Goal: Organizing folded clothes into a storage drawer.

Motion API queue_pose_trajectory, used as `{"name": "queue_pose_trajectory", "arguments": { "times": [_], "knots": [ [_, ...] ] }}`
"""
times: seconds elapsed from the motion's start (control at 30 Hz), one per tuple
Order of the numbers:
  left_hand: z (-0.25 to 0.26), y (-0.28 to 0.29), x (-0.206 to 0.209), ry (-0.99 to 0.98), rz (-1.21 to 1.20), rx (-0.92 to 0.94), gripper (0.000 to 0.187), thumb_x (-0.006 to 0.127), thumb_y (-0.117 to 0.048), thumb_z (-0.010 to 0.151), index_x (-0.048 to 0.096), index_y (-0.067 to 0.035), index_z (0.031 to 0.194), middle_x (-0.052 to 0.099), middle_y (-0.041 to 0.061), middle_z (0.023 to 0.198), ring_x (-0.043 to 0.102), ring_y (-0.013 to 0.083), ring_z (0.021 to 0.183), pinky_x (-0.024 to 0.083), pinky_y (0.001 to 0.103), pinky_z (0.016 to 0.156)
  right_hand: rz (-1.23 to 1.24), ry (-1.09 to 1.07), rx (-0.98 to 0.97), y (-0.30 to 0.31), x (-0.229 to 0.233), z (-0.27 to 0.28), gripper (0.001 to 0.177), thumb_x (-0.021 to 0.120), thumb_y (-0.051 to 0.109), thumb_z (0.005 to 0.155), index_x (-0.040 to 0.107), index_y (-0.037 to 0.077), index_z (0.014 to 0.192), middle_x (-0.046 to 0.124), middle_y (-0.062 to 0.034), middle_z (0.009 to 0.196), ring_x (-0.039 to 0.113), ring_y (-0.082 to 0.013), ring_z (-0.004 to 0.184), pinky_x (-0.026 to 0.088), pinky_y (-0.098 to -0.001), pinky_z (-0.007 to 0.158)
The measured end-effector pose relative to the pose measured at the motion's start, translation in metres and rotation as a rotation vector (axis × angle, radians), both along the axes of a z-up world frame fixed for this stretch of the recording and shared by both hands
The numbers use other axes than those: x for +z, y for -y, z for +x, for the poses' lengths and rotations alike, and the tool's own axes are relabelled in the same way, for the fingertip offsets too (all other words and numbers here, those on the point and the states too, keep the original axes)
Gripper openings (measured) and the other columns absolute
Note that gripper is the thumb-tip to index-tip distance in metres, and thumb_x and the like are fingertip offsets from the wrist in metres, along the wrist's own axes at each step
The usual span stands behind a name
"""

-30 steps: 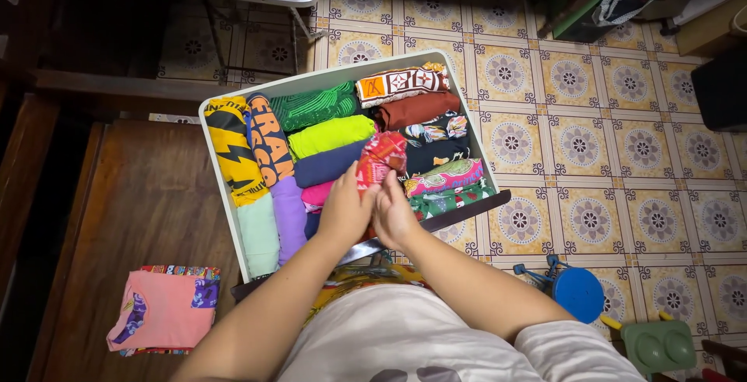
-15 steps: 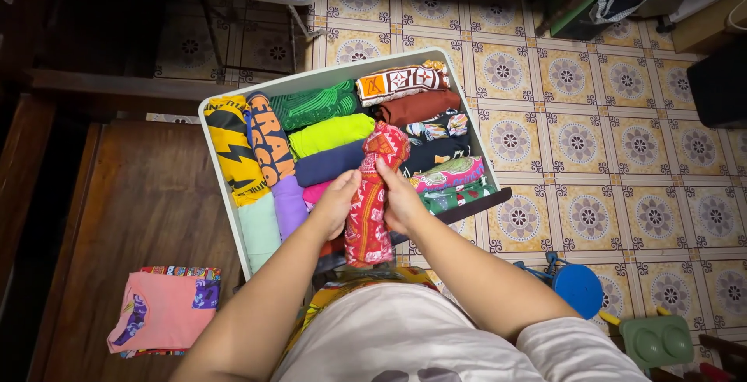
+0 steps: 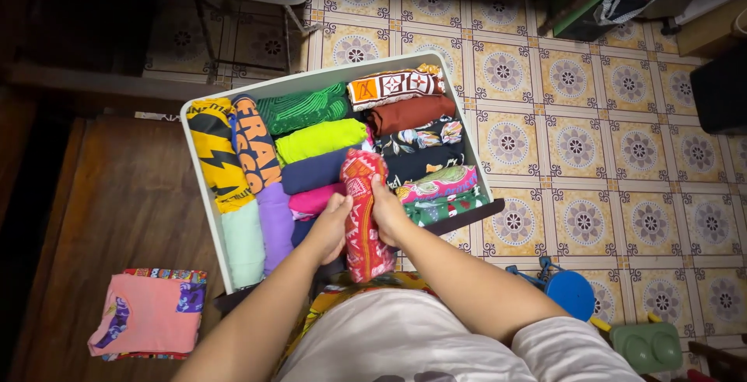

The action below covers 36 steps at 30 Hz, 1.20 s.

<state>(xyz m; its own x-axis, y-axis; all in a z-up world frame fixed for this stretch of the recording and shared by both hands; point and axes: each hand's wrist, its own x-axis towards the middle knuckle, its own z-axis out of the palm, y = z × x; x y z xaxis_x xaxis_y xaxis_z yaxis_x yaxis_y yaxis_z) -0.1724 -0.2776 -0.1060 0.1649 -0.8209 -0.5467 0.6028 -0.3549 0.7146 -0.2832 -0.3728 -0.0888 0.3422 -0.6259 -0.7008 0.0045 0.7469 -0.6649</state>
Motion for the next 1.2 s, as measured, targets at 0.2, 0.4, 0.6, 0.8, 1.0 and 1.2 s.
{"name": "queue_pose_trajectory", "arguments": {
  "times": [0.2, 0.4, 0.6, 0.8, 1.0, 1.2],
  "knots": [
    [-0.011, 0.026, -0.018, -0.386, -0.024, 0.074, 0.024, 0.050, -0.032, 0.103, 0.051, -0.012, 0.117, 0.067, 0.006, 0.116, 0.066, 0.0189, 0.108, 0.053, 0.038, 0.098, 0.180, -0.073, 0.225, 0.040, -0.004, -0.007, 0.059, 0.038, 0.057, 0.104, 0.061, 0.008, 0.126, 0.071, -0.0126, 0.101, 0.069, -0.0250, 0.086, 0.056, -0.0442, 0.085],
    [-0.017, 0.066, -0.051, -0.242, -0.004, 0.331, 0.022, 0.050, -0.033, 0.106, 0.045, -0.012, 0.110, 0.061, 0.009, 0.099, 0.061, 0.0213, 0.089, 0.052, 0.043, 0.084, -0.014, -0.031, 0.430, 0.090, -0.093, -0.020, 0.063, 0.035, 0.056, 0.106, 0.063, 0.006, 0.132, 0.069, -0.0079, 0.132, 0.062, -0.0147, 0.119, 0.039, -0.0331, 0.109],
    [-0.021, 0.114, -0.111, 0.587, -0.077, 0.387, 0.015, 0.050, -0.019, 0.110, 0.041, -0.009, 0.117, 0.054, 0.014, 0.110, 0.055, 0.0242, 0.101, 0.049, 0.040, 0.094, -0.219, 0.195, 0.397, 0.124, -0.109, -0.022, 0.050, 0.045, 0.023, 0.100, 0.047, -0.001, 0.144, 0.061, -0.0127, 0.135, 0.058, -0.0279, 0.121, 0.043, -0.0406, 0.108],
    [-0.029, 0.162, -0.091, 1.064, -0.022, 0.321, 0.022, 0.054, -0.004, 0.099, 0.056, -0.009, 0.121, 0.054, 0.023, 0.118, 0.058, 0.0407, 0.108, 0.047, 0.046, 0.096, -0.837, -0.043, 0.397, 0.094, -0.118, -0.037, 0.055, 0.056, 0.015, 0.101, 0.035, -0.001, 0.149, 0.049, -0.0223, 0.147, 0.047, -0.0334, 0.140, 0.033, -0.0408, 0.120],
    [-0.014, 0.182, -0.108, 0.989, -0.053, 0.122, 0.025, 0.055, -0.007, 0.101, 0.062, -0.013, 0.124, 0.056, 0.024, 0.118, 0.059, 0.0414, 0.106, 0.049, 0.046, 0.096, -1.109, -0.222, 0.607, 0.087, -0.077, -0.045, 0.081, 0.073, 0.007, 0.083, 0.029, -0.003, 0.149, 0.041, -0.0292, 0.142, 0.044, -0.0447, 0.134, 0.034, -0.0427, 0.114],
    [0.013, 0.195, -0.139, 0.594, -0.027, -0.118, 0.032, 0.048, -0.003, 0.099, 0.058, -0.013, 0.128, 0.069, 0.016, 0.110, 0.066, 0.0230, 0.096, 0.053, 0.037, 0.088, -0.945, -0.389, 0.651, 0.082, -0.066, -0.036, 0.074, 0.061, -0.004, 0.085, 0.038, 0.005, 0.155, 0.041, -0.0273, 0.140, 0.053, -0.0450, 0.125, 0.046, -0.0429, 0.107]
  ]
}}
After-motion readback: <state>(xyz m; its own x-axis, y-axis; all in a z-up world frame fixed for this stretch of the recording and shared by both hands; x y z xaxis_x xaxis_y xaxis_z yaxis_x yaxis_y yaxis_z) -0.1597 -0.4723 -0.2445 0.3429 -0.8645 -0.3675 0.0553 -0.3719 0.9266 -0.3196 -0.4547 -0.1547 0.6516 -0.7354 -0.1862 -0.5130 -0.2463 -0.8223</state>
